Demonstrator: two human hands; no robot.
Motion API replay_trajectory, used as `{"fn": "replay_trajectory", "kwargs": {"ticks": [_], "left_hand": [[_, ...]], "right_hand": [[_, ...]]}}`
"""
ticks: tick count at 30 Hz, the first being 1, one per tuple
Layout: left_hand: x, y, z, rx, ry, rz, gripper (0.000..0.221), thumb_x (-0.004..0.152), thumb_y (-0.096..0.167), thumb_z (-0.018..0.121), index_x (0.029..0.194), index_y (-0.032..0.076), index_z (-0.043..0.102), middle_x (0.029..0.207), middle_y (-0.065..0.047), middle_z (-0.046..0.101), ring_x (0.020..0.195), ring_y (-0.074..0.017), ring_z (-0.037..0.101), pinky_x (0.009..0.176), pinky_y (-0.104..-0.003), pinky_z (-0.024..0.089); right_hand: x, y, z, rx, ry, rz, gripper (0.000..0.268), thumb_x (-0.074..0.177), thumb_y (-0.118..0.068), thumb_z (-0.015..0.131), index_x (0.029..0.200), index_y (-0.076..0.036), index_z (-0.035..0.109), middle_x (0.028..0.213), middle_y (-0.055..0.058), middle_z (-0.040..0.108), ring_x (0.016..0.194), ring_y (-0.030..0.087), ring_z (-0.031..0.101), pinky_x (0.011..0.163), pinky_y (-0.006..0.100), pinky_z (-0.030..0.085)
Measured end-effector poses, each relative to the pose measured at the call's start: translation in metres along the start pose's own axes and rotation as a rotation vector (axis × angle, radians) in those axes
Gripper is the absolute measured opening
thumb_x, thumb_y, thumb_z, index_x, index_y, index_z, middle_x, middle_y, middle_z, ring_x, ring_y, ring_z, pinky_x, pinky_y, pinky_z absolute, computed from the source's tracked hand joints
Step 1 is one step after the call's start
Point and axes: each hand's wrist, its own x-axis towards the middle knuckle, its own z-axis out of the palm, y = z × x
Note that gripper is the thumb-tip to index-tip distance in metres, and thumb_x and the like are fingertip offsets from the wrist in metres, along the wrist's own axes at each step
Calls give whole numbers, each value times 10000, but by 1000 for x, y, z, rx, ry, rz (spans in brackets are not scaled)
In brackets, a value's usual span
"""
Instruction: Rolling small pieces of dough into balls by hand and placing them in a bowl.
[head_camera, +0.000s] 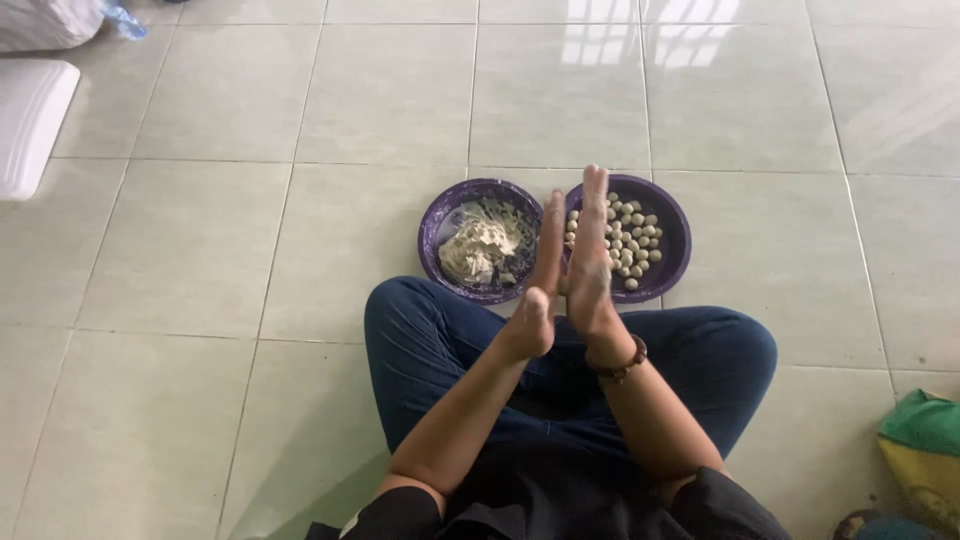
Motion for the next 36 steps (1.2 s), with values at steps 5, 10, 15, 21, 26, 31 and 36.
{"fn": "replay_trajectory", "kwargs": {"ticks": [5,10,15,21,26,31,36], "left_hand": [[-8,-27,-6,11,-21,-53,1044,899,850,-65,1676,153,-84,1735,-56,-159,1584,-326,-201,1269,-594,-93],[-26,-22,11,-4,6,-5,919,981,759,-47,1671,151,-36,1737,-101,-118,1577,-364,-173,1272,-566,-68],[-22,-43,4,-13,13,-37,979,955,787,-22,1663,112,-35,1732,-123,-93,1584,-373,-117,1273,-550,-92],[-29,-1,18,-120,7,-65,884,1015,739,39,1665,141,-9,1737,-60,-69,1584,-334,-104,1296,-500,-111],[-38,-27,31,27,-15,-41,961,965,742,-41,1658,77,-17,1728,-157,-62,1580,-405,-53,1264,-566,-25],[-35,-9,33,-6,-31,-19,955,940,711,-63,1636,58,-43,1721,-177,-72,1582,-399,-43,1268,-557,-18],[-39,-25,43,-39,-2,13,858,1041,706,-5,1648,101,-41,1734,-121,-98,1607,-352,-73,1309,-573,-32]], "right_hand": [[-23,16,19,58,-71,90,717,1099,-362,345,1644,-38,11,1704,232,-5,1565,391,-35,1255,545,-40],[-18,20,9,40,-52,93,720,1092,-388,321,1643,-39,14,1704,230,-1,1563,395,-26,1252,548,-28],[-35,12,18,6,-30,76,725,1087,-411,299,1642,-40,17,1704,229,2,1561,398,-18,1250,549,-16],[-43,9,10,-24,6,72,733,1079,-442,269,1641,-41,21,1703,227,6,1558,403,-7,1246,552,-1],[-70,1,3,-37,7,67,742,1074,-465,247,1640,-42,24,1703,226,9,1557,406,1,1244,554,10],[-61,5,-3,-58,31,65,755,1066,-496,217,1639,-43,28,1702,224,14,1554,411,12,1240,556,25],[-76,0,-2,-67,20,54,766,1061,-520,195,1638,-44,31,1702,222,17,1552,415,20,1237,558,37]]}}
